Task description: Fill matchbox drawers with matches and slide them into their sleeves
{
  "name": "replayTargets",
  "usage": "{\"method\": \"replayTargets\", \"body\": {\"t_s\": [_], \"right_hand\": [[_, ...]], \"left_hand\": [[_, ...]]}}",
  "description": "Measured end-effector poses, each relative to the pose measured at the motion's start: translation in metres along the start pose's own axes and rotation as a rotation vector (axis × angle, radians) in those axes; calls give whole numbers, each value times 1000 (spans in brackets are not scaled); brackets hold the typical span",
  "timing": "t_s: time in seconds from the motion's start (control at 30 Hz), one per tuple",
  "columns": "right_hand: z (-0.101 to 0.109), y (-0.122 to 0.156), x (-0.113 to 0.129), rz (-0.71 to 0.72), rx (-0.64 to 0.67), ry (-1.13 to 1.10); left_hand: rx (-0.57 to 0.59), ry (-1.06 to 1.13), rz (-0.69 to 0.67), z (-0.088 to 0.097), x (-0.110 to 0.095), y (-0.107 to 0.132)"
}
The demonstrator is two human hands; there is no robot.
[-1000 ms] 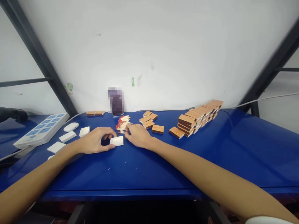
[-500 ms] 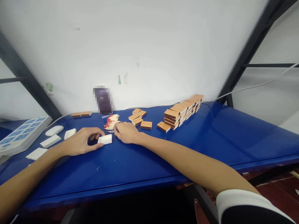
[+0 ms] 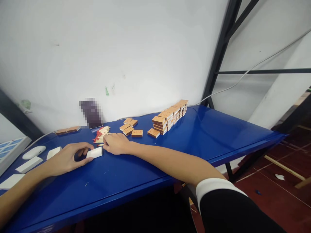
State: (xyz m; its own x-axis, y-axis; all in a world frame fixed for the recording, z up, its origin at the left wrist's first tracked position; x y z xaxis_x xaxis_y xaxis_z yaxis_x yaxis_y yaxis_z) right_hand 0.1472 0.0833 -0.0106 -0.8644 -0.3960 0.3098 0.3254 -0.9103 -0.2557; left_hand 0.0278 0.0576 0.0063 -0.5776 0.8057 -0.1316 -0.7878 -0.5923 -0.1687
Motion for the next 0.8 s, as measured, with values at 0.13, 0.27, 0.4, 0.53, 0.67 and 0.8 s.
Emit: {"method": "replayTargets", "body": {"t_s": [0.13, 0.27, 0.4, 0.53, 0.67, 0.8], "right_hand": [[0, 0, 0, 2, -3, -3], [0, 0, 1, 16, -6, 4], [1, 1, 2, 30, 0, 4], [1, 0, 2, 15, 7, 1], [0, -1, -3, -12, 46, -29], [-3, -2, -5, -2, 71, -46]], "left_hand": [[-19, 24, -13, 0, 0, -1], [3, 16, -4, -1, -3, -1], [31, 8, 4, -3, -4, -2], [41, 7, -1, -6, -2, -2], [41, 3, -5, -4, -1, -1], [52, 25, 10, -2, -2, 1]]}}
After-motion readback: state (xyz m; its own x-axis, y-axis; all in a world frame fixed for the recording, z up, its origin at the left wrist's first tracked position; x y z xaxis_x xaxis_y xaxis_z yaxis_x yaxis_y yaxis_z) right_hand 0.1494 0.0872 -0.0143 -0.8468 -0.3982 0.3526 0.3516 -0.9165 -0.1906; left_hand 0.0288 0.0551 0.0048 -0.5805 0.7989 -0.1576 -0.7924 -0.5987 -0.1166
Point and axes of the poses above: each hand's wrist, its own y-axis away from the middle knuckle, its own z-axis out of the back of the hand, x = y × z, the point moved 9 cm from there along -y, towards the middle knuckle, and after that the axes turned 13 degrees about -z, right-handed, at the moved point
